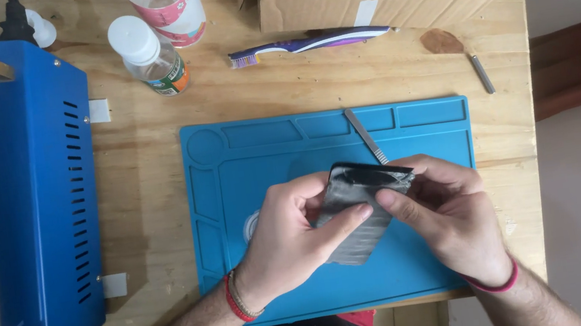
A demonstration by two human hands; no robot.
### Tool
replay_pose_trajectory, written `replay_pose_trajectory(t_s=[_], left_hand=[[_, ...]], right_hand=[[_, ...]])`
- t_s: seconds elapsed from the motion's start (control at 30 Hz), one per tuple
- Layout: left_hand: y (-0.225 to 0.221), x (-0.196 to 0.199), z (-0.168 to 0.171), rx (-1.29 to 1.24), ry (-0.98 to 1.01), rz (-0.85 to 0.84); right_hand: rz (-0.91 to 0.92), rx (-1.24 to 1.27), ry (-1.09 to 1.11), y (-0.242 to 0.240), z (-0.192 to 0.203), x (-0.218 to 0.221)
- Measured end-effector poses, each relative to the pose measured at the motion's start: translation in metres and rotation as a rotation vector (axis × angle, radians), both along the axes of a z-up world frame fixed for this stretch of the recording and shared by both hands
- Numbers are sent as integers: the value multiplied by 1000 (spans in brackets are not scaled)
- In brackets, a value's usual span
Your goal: Disassembling a mobile phone screen using a heat plate and a pry tool
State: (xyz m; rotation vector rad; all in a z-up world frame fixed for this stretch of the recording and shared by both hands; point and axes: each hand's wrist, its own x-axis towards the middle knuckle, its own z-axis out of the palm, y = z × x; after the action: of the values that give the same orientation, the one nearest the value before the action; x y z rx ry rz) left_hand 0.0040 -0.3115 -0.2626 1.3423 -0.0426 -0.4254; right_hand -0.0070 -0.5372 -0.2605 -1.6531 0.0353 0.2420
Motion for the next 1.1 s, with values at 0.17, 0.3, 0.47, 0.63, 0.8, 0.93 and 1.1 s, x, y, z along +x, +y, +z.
replay_pose_trajectory(t_s=[0.17,0.3,0.47,0.63,0.8,0.93,1.1], left_hand=[[10,-5,-5,66,-89,78],[15,-7,-7,-25,-47,115],[10,-5,-9,36,-64,218],[7,-4,-12,43,-28,300],[8,-2,-12,44,-4,295],[7,-2,-16,24,39,309],[9,-1,-14,-9,40,314]], right_hand=[[97,-262,-217,5,4,6],[66,-297,-183,13,-7,-2],[31,-271,-194,26,-11,-3],[13,-282,-140,31,-8,-5],[-14,-335,-114,34,-4,-4],[63,-317,-142,31,-7,-6],[60,-208,-109,32,-12,-11]])
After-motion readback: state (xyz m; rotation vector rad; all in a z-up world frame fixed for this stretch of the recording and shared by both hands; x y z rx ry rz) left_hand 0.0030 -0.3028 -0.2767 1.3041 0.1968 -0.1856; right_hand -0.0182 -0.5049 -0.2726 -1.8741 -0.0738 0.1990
